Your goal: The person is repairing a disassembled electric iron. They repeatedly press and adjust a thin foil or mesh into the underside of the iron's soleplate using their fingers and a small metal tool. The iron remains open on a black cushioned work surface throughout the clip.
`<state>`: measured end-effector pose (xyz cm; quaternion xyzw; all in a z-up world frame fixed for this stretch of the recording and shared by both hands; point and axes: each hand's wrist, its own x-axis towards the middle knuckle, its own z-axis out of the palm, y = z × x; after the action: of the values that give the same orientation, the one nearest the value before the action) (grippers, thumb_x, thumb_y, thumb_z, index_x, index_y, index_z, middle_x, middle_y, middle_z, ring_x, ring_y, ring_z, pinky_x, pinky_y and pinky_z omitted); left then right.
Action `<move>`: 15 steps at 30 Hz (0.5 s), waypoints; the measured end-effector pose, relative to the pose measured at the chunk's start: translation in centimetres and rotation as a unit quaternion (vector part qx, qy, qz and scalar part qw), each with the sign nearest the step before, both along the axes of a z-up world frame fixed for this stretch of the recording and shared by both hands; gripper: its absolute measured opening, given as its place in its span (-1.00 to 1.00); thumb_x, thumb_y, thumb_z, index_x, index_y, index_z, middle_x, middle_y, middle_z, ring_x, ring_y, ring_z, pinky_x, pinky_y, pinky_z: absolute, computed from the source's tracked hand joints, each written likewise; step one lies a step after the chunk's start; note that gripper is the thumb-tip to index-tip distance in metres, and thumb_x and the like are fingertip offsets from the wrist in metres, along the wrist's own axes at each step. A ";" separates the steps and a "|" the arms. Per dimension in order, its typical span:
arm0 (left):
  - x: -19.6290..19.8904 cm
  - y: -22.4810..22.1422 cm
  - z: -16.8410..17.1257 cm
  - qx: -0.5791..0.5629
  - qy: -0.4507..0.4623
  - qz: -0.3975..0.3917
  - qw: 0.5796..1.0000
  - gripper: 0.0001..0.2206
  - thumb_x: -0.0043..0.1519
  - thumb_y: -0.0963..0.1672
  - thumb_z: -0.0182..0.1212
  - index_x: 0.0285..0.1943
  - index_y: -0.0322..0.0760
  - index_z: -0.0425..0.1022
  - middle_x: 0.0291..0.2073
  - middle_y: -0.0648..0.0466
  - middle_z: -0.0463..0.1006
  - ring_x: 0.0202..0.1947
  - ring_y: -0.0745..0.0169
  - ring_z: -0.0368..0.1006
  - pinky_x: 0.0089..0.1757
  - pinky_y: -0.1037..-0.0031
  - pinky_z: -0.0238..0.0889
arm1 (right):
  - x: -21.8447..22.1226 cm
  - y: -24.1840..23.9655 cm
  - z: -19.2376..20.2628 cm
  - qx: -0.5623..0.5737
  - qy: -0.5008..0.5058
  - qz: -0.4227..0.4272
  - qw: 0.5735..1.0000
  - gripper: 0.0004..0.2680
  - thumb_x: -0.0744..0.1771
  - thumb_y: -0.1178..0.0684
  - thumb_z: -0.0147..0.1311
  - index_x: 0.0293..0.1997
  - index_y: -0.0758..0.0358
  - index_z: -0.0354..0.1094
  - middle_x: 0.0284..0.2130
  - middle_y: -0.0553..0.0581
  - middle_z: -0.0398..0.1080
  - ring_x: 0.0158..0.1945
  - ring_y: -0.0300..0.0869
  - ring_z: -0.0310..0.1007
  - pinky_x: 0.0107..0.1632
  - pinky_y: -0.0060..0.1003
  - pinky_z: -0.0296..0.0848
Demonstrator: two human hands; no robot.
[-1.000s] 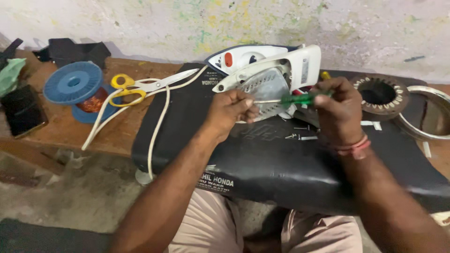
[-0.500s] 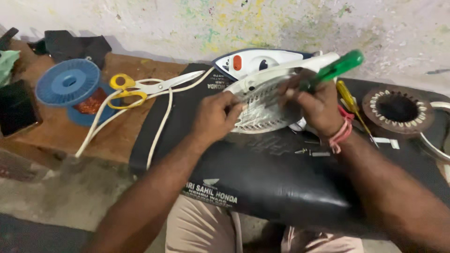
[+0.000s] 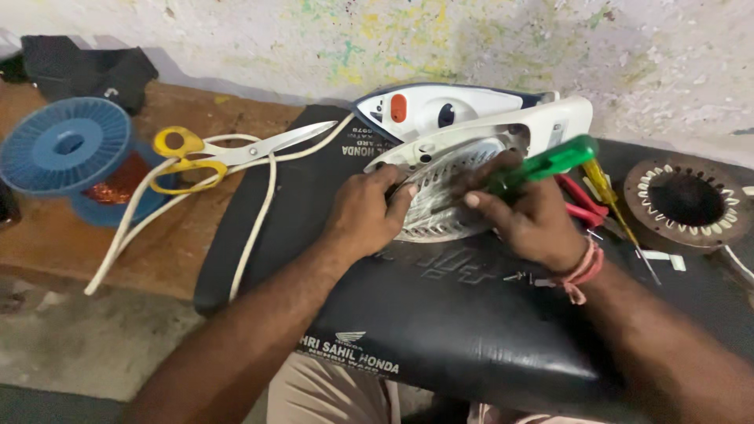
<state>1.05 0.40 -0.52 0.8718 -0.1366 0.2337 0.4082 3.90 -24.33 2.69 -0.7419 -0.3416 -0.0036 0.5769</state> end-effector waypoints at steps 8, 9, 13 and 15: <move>0.1 0.1 -0.3 0.007 0.014 -0.006 1.000 -0.83 0.26 -0.09 0.24 -0.18 -0.33 0.54 -0.42 -0.19 0.62 -0.34 -0.28 0.57 -0.28 0.03 0.38 | -0.7 -1.2 0.8 -0.043 0.000 0.007 0.999 -0.90 0.29 0.32 0.21 -0.19 0.35 0.39 -0.18 0.19 0.57 -0.11 -0.17 0.58 -0.01 -0.26 0.59; 0.1 0.1 -0.3 0.003 0.006 -0.008 1.000 -0.83 0.25 -0.09 0.23 -0.17 -0.32 0.54 -0.42 -0.18 0.62 -0.35 -0.28 0.57 -0.29 0.03 0.38 | -0.7 -1.1 0.7 -0.021 0.012 0.006 1.000 -0.90 0.29 0.32 0.21 -0.19 0.35 0.39 -0.15 0.19 0.56 -0.09 -0.17 0.58 0.01 -0.24 0.59; 0.0 0.1 -0.4 0.005 -0.003 -0.005 1.000 -0.84 0.25 -0.10 0.23 -0.20 -0.32 0.54 -0.42 -0.19 0.61 -0.36 -0.30 0.56 -0.29 0.01 0.36 | -0.7 -0.5 0.1 -0.011 0.003 0.028 1.000 -0.88 0.29 0.31 0.23 -0.18 0.33 0.38 -0.17 0.18 0.55 -0.06 -0.18 0.57 0.02 -0.26 0.58; 0.3 0.0 -0.2 0.013 -0.014 -0.008 1.000 -0.83 0.25 -0.10 0.24 -0.18 -0.34 0.53 -0.41 -0.20 0.61 -0.35 -0.31 0.55 -0.30 0.00 0.36 | -0.6 -0.4 0.1 -0.027 -0.016 0.067 0.997 -0.89 0.29 0.31 0.23 -0.19 0.33 0.38 -0.17 0.19 0.56 -0.03 -0.16 0.58 0.07 -0.25 0.57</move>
<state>1.30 0.37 -0.69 0.8724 -0.1523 0.2410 0.3970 3.31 -24.72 2.82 -0.7323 -0.4003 0.0323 0.5499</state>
